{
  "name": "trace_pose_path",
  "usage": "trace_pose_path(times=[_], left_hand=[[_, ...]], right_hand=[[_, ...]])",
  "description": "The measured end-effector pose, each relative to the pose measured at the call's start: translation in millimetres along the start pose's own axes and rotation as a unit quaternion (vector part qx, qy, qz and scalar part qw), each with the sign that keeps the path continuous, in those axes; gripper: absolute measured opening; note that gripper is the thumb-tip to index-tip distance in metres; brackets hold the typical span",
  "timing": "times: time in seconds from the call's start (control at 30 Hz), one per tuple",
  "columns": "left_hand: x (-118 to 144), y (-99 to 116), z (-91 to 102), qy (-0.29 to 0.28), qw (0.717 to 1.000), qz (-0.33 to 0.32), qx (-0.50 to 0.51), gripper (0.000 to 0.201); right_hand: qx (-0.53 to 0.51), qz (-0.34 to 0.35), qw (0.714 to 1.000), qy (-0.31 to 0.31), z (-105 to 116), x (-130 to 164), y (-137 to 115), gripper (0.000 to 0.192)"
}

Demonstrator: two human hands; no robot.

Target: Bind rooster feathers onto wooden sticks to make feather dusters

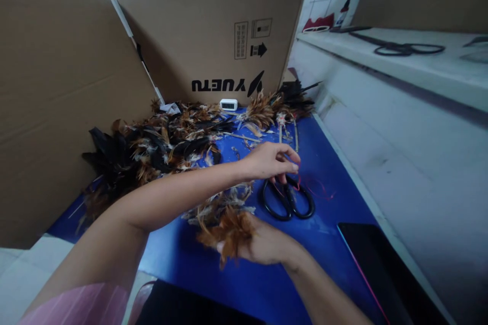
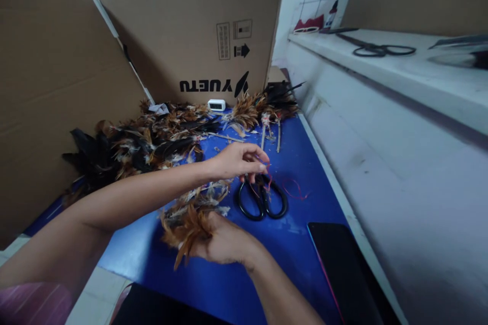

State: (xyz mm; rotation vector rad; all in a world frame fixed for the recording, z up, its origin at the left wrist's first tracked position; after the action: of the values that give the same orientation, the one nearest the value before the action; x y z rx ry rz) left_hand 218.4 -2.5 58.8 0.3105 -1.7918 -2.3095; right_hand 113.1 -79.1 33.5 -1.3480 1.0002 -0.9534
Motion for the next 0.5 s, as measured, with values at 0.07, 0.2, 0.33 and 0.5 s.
trace_pose_path(times=[0.07,0.2,0.33,0.5], left_hand=[[-5.0,-0.9,-4.5,-0.015,0.999,0.011,-0.029,0.014],[2.7,5.5,14.9,0.014,0.998,-0.014,-0.063,0.006],[38.8,11.9,61.6,0.078,0.992,-0.036,-0.089,0.012],[117.9,-5.3,125.0,0.173,0.975,0.028,-0.137,0.020]], right_hand=[[-0.017,-0.008,1.000,-0.011,-2.1,-0.3,0.4,0.011],[-0.045,-0.024,0.999,-0.017,-4.1,-2.9,9.9,0.018],[-0.032,-0.017,0.995,0.092,18.5,-5.9,25.1,0.021],[0.025,-0.039,0.973,0.228,51.4,-3.5,36.8,0.015]])
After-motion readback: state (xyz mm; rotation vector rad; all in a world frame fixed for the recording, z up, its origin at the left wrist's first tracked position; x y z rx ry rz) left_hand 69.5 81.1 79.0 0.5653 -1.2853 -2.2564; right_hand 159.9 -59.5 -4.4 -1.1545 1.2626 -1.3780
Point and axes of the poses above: each hand's wrist, its own x-axis away from the middle knuckle, its own z-axis out of the back of the hand, y = z × x, the point moved 7 cm from there along -x, towards the middle knuckle, and after that the axes turned 4 degrees about -z, right-handed, at the moved point
